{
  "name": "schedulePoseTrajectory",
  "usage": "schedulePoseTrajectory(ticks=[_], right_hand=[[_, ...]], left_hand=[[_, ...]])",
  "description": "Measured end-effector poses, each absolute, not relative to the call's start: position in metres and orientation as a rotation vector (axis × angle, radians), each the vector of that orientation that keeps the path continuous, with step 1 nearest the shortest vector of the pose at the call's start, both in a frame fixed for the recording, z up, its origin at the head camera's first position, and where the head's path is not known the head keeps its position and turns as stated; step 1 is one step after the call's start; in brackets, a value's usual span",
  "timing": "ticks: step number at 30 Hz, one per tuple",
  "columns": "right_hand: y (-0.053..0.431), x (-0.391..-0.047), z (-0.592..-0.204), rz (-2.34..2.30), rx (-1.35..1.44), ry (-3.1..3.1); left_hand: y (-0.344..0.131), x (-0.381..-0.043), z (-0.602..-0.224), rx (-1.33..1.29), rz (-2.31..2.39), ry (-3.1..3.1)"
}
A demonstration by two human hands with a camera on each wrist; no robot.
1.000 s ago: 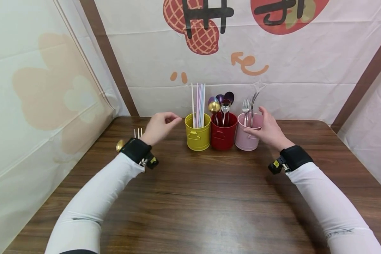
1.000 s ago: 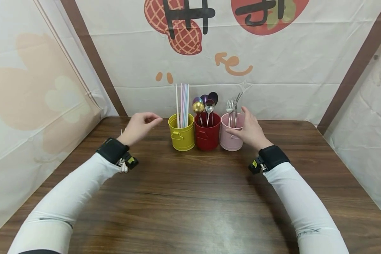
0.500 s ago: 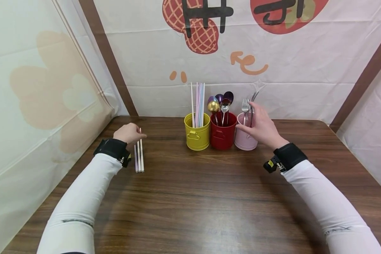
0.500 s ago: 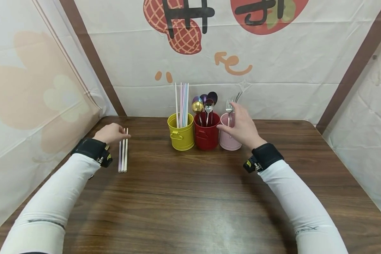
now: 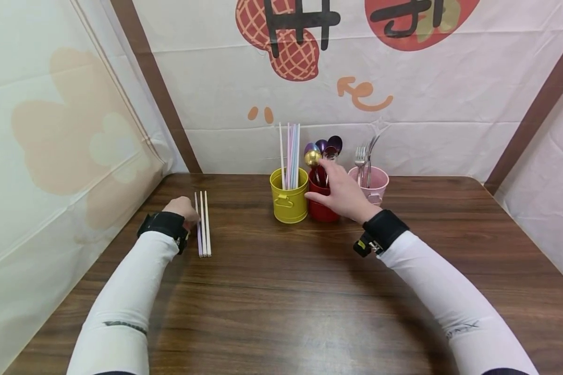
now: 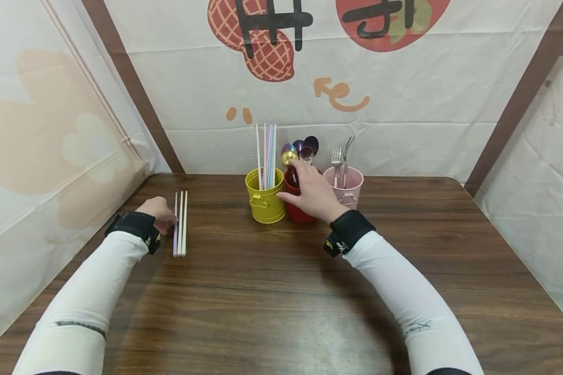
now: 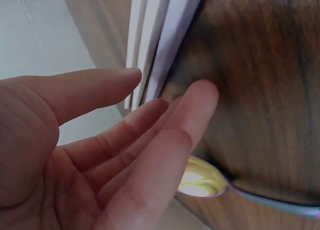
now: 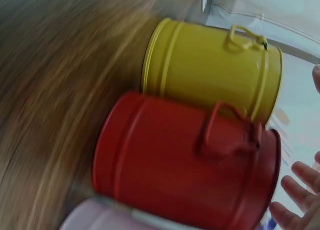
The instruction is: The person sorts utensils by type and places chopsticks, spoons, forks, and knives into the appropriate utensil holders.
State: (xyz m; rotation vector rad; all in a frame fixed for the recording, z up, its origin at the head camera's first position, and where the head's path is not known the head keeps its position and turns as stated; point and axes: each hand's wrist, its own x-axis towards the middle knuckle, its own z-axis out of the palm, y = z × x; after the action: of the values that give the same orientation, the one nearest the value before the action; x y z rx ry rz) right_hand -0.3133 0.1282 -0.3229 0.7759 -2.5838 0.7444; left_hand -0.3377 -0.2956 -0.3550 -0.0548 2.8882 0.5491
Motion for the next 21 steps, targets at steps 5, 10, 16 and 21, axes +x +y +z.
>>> schedulePoseTrajectory(ticks=[5,10,16,21], right_hand=[[0.106,-0.321,-0.325,0.777,0.726,-2.663],[0.095,-0.327,-0.329,0.738,0.63,-2.727],[0.09,-0.33,-0.333,0.679,0.582,-2.744],[0.088,-0.331,-0.334,0.684,0.538,-2.753]], left_hand=[[-0.292,-0.335,-0.354,-0.089,0.635,2.832],[-0.291,-0.335,-0.356,-0.101,0.675,2.838],[-0.295,-0.337,-0.358,-0.135,0.708,2.835],[-0.297,-0.338,-0.357,-0.153,0.729,2.791]])
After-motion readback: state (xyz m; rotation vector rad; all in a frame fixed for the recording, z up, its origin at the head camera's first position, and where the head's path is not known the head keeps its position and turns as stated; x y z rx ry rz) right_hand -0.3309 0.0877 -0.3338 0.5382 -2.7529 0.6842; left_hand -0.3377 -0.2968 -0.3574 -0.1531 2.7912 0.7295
